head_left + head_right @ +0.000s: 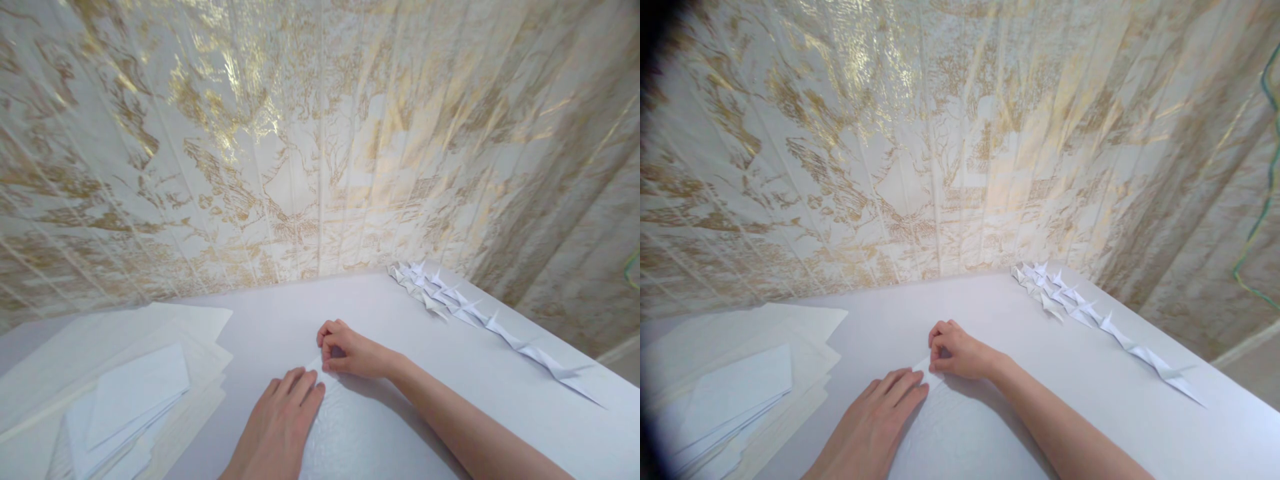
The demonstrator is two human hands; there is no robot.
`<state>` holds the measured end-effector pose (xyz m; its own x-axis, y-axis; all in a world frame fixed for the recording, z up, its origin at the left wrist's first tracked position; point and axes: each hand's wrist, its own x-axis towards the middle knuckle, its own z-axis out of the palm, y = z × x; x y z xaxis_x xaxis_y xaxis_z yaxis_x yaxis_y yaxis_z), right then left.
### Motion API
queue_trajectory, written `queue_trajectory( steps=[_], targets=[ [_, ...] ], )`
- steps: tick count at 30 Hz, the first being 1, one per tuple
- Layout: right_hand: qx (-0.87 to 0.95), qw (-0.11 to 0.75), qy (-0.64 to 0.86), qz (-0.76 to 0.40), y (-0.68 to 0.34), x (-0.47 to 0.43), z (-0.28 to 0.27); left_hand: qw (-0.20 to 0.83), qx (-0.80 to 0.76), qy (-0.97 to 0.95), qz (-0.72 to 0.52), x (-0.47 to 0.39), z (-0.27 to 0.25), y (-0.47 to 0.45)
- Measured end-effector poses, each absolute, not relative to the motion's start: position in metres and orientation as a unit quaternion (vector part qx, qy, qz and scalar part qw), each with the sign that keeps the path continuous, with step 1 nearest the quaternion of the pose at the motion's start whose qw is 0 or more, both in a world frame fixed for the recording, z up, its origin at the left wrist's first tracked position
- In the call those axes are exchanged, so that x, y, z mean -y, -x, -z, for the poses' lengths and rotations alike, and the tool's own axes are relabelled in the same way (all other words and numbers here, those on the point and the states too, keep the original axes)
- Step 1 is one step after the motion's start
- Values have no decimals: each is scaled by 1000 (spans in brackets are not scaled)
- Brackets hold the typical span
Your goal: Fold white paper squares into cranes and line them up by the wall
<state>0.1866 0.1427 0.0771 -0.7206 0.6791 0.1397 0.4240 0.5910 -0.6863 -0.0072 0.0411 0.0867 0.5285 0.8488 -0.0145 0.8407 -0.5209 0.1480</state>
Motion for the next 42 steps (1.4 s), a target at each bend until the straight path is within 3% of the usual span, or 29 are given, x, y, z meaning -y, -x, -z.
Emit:
queue_trajectory(
  steps=[21, 32, 42],
  targets=[
    [874, 178, 357, -278, -181, -142, -77, 74, -486, -871, -14, -39, -87, 5],
    [845, 154, 399, -322, -181, -138, -86, 82, -498, -863, 24, -39, -94, 0],
    [830, 182, 396, -348, -186, -140, -86, 44, -469, -882, 32, -41, -83, 6]
  ],
)
